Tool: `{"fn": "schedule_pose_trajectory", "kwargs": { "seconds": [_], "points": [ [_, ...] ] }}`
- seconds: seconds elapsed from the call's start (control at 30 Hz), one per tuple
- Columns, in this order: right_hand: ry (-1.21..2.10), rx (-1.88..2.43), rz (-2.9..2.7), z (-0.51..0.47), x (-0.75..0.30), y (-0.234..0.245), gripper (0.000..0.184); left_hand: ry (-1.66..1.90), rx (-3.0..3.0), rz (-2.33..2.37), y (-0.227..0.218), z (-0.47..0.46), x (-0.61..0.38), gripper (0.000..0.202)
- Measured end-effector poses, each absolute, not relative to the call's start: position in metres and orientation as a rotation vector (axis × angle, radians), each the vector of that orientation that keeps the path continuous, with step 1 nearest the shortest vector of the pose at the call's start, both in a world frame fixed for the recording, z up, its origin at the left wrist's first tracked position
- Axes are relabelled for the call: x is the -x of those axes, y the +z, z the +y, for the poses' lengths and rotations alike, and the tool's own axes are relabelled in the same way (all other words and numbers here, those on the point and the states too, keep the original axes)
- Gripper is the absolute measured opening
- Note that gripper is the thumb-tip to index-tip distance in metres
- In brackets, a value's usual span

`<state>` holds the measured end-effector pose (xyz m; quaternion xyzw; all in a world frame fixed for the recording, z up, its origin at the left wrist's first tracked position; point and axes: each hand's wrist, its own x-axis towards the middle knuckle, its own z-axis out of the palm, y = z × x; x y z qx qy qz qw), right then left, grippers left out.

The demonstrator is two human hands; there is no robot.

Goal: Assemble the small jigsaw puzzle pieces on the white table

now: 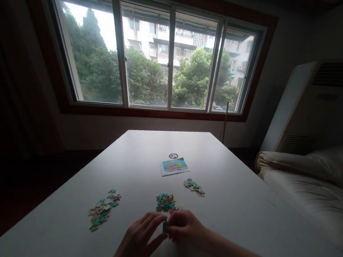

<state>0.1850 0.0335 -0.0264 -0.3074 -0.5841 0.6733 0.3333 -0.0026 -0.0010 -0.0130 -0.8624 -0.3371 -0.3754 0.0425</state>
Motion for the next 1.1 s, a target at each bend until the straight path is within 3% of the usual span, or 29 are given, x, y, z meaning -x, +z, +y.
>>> {"fn": "schedule_pose_trajectory", "kwargs": {
  "seconds": [0.27, 0.53, 1.1],
  "points": [
    [1.789, 0.776, -1.460, 0.035, -0.185, -0.023, 0.043, -1.170, 2.621, -1.034, -0.009, -0.002, 0.002, 0.020],
    [1.767, 0.755, -1.434, 0.039, -0.185, -0.031, 0.046, -1.158, 2.676, -0.957, -0.005, -0.004, 0.000, 0.007],
    [1.682, 0.837, -1.537, 0.038, -0.184, -0.025, 0.046, -1.168, 2.737, -0.939, -0.002, -0.006, -0.003, 0.010]
  ]
}}
